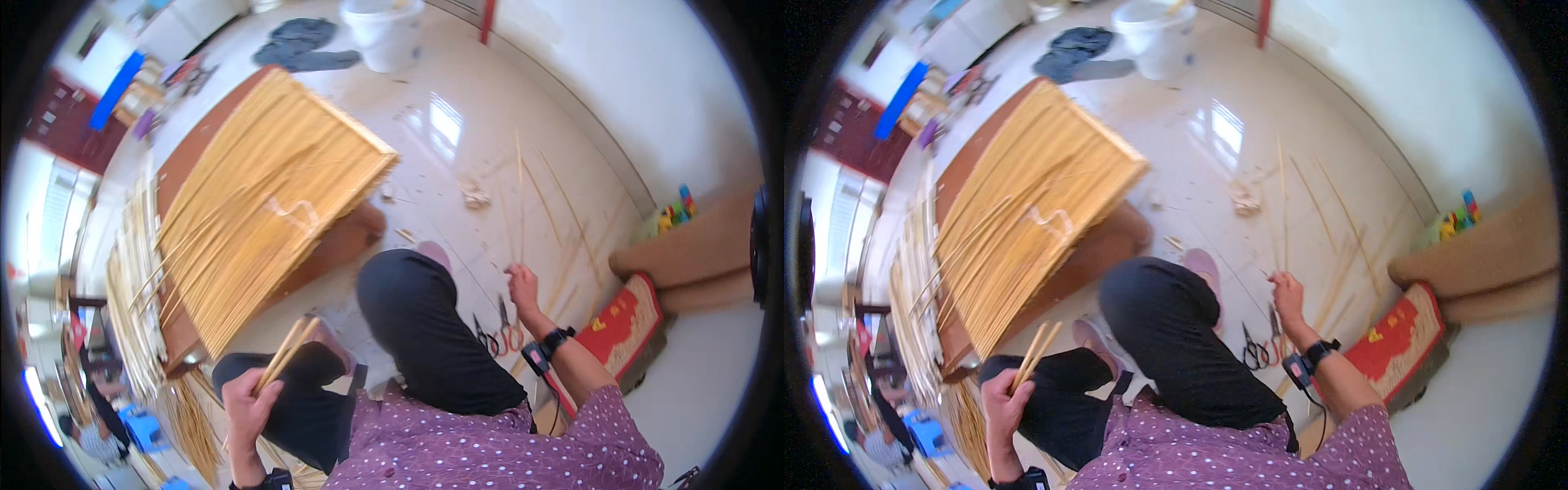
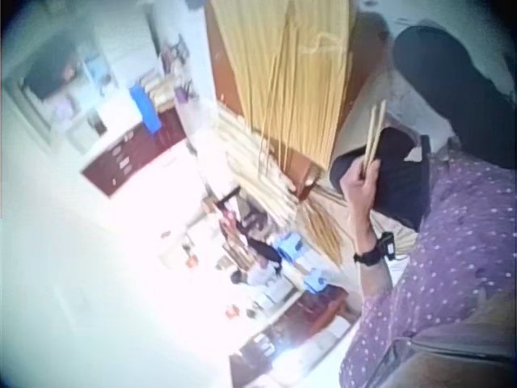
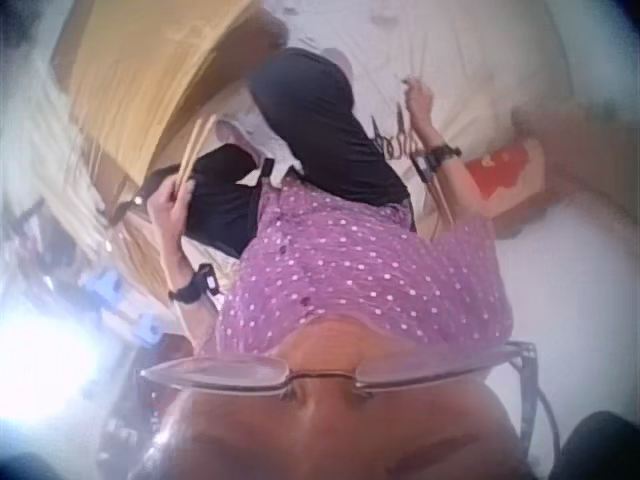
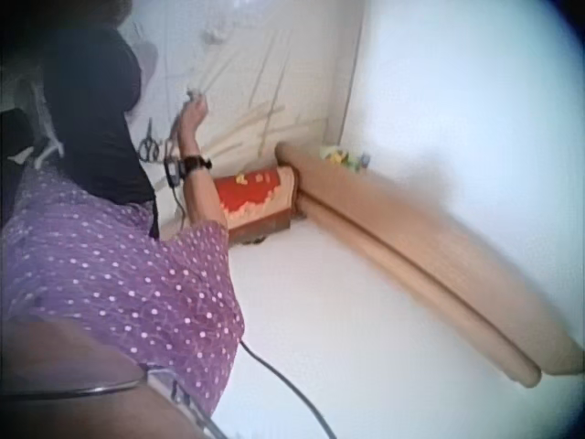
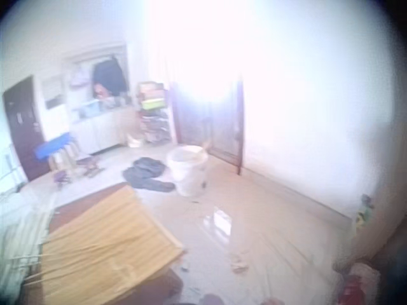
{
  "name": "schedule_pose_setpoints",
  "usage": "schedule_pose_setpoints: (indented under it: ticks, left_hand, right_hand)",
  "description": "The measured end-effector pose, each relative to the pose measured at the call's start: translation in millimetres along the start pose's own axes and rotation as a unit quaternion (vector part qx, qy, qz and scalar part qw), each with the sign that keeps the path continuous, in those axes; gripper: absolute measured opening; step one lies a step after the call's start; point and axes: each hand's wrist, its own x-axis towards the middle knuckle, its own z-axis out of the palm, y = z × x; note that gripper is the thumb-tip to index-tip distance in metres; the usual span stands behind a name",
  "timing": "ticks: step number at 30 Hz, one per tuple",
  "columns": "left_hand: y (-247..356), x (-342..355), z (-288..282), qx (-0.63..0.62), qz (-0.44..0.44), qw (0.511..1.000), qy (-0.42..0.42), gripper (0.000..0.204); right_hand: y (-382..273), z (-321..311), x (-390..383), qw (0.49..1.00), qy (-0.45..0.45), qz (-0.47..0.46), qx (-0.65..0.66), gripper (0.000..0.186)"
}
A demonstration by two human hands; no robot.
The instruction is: The recorder is weaving and tying together long bamboo strips to create a mat or blind.
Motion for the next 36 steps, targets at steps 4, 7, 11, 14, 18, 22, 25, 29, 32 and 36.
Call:
schedule_pose_setpoints:
  ticks: [4,7,11,14,18,22,25,29,32,36]
  left_hand:
    - [-6,-16,-6,-0.075,-0.030,0.996,0.024,0.015]
    - [-19,-32,-9,-0.129,-0.037,0.990,0.043,0.012]
    - [-19,-53,-12,-0.183,-0.068,0.978,0.078,0.014]
    - [-14,-64,-32,-0.598,-0.156,0.779,-0.100,0.026]
    - [15,-35,-50,-0.583,-0.077,0.807,-0.041,0.025]
    - [30,30,-69,-0.571,-0.064,0.817,0.053,0.023]
    - [24,73,-65,-0.621,-0.060,0.773,0.114,0.026]
    - [1,118,-48,-0.603,-0.038,0.793,0.080,0.033]
    - [-14,141,-39,-0.584,-0.059,0.807,0.062,0.032]
    - [-25,156,-48,-0.621,-0.045,0.779,0.075,0.030]
  right_hand:
    - [-76,0,-7,0.996,-0.062,-0.065,0.000,0.040]
    - [-166,16,-17,0.962,-0.094,-0.258,-0.008,0.037]
    - [-312,50,-75,0.945,-0.282,-0.164,0.023,0.024]
    - [-391,76,-116,0.864,-0.482,-0.035,0.138,0.020]
    - [-416,135,-146,0.764,-0.625,0.021,0.161,0.021]
    - [-380,202,-164,0.719,-0.675,0.070,0.152,0.025]
    - [-361,228,-167,0.710,-0.688,0.084,0.125,0.027]
    - [-355,239,-157,0.693,-0.711,0.080,0.090,0.029]
    - [-354,247,-150,0.682,-0.716,0.114,0.089,0.031]
    - [-356,255,-157,0.695,-0.702,0.142,0.066,0.034]
